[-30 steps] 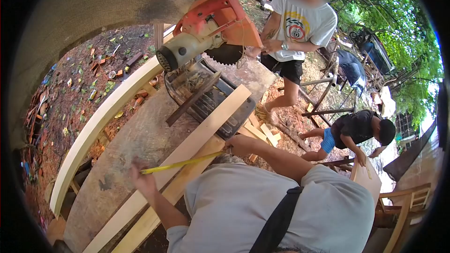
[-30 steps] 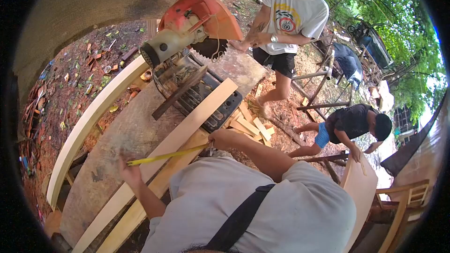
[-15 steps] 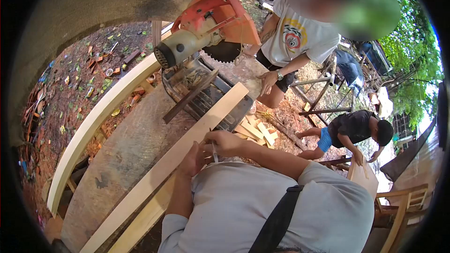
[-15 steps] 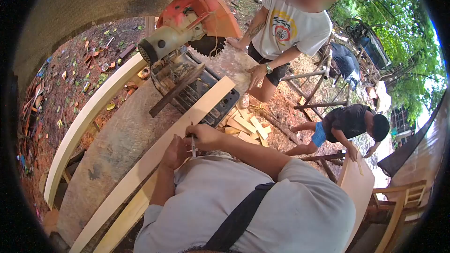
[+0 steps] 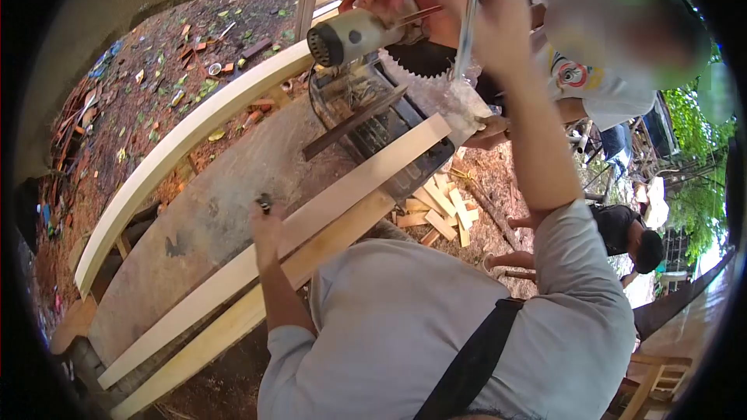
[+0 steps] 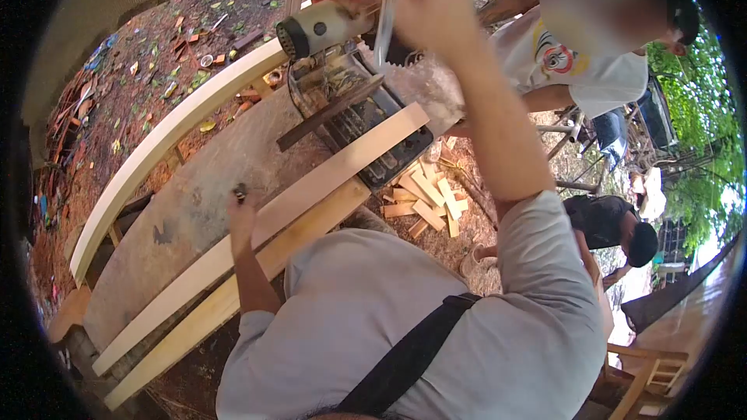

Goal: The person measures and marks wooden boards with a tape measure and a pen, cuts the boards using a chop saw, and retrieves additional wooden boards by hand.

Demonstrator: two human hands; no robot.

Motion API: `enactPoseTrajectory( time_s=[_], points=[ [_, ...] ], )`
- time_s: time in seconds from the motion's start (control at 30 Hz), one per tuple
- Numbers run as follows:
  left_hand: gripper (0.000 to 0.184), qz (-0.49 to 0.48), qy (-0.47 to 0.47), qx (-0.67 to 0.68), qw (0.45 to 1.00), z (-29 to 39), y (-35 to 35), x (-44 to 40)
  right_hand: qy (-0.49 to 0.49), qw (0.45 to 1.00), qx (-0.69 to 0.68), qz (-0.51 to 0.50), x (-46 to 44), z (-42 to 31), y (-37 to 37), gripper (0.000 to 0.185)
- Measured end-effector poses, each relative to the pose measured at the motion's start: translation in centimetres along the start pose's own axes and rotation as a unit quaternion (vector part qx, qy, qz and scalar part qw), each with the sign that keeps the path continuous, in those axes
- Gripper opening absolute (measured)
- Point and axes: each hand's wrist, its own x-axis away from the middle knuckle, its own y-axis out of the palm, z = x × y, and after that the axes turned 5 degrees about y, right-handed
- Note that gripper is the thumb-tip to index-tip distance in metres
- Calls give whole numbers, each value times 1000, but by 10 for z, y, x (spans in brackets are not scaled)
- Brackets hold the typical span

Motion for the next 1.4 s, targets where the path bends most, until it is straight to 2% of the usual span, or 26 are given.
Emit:
enactPoseTrajectory(
  time_s=[0.03, 0.07, 0.1, 0.13, 0.17, 0.2, 0.23, 0.33, 0.37, 0.4, 0.47, 0.53, 0.6, 0.67, 0.73, 0.8, 0.9, 0.97, 1.27, 1.3, 1.33, 1.37, 1.4],
  points=[
    [31, 2, -3, -4, 1000, 2, -19, -4, -35, 998, 50, 5, -27, 2, -7, 35],
    [34, 33, -3, -181, 983, 12, -37, -5, -69, 992, 101, 12, -52, 11, -10, 30],
    [37, 62, -3, -351, 934, 23, -48, -4, -66, 992, 104, 2, -77, 31, -8, 32],
    [37, 63, -4, -354, 933, 30, -54, 1, -64, 992, 107, -7, -99, 52, -5, 34],
    [38, 93, 37, -400, 911, 36, -60, 4, -64, 993, 103, -6, -111, 66, -2, 34],
    [39, 125, 78, -444, 884, 41, -65, 7, -5, 986, 152, -73, -123, 75, 2, 36],
    [39, 131, 77, -446, 882, 44, -69, 11, 53, 969, 198, -139, -136, 84, 7, 39],
    [41, 127, 84, -475, 867, 43, -68, 25, 71, 947, 258, -180, -143, 137, 47, 42],
    [42, 152, 132, -479, 855, 36, -66, 28, 16, 927, 299, -226, -144, 150, 52, 47],
    [43, 176, 179, -481, 840, 31, -62, 32, 11, 927, 294, -233, -144, 148, 54, 47],
    [41, 180, 172, -498, 831, 33, -57, 36, 104, 910, 287, -279, -138, 119, 48, 47],
    [37, 219, 141, -458, 850, 39, -51, 32, 81, 913, 268, -298, -138, 117, 51, 47],
    [35, 222, 128, -451, 855, 45, -49, 29, 48, 860, 357, -360, -145, 125, 57, 49],
    [37, 224, 59, -446, 864, 53, -44, 28, 51, 861, 341, -373, -145, 124, 60, 49],
    [41, 232, 43, -459, 857, 51, -42, 28, 55, 863, 324, -384, -146, 113, 62, 50],
    [45, 241, 25, -472, 848, 49, -41, 26, 90, 824, 390, -402, -147, 105, 65, 48],
    [55, 254, -30, -482, 838, 58, -36, 24, 100, 833, 373, -397, -144, 97, 63, 46],
    [62, 221, -106, -480, 842, 71, -33, 25, 91, 836, 373, -393, -144, 100, 63, 47],
    [58, 220, -121, -404, 879, 74, -35, 25, 45, 841, 391, -372, -144, 112, 65, 48],
    [52, 213, -132, -397, 883, 83, -32, 28, 41, 847, 385, -364, -142, 109, 66, 48],
    [52, 211, -125, -392, 887, 78, -32, 29, 37, 854, 379, -354, -143, 106, 64, 48],
    [47, 233, -89, -423, 871, 67, -36, 29, 77, 832, 385, -392, -144, 94, 62, 48],
    [42, 253, -51, -451, 855, 55, -39, 27, 53, 836, 383, -390, -145, 102, 67, 49]
  ],
)
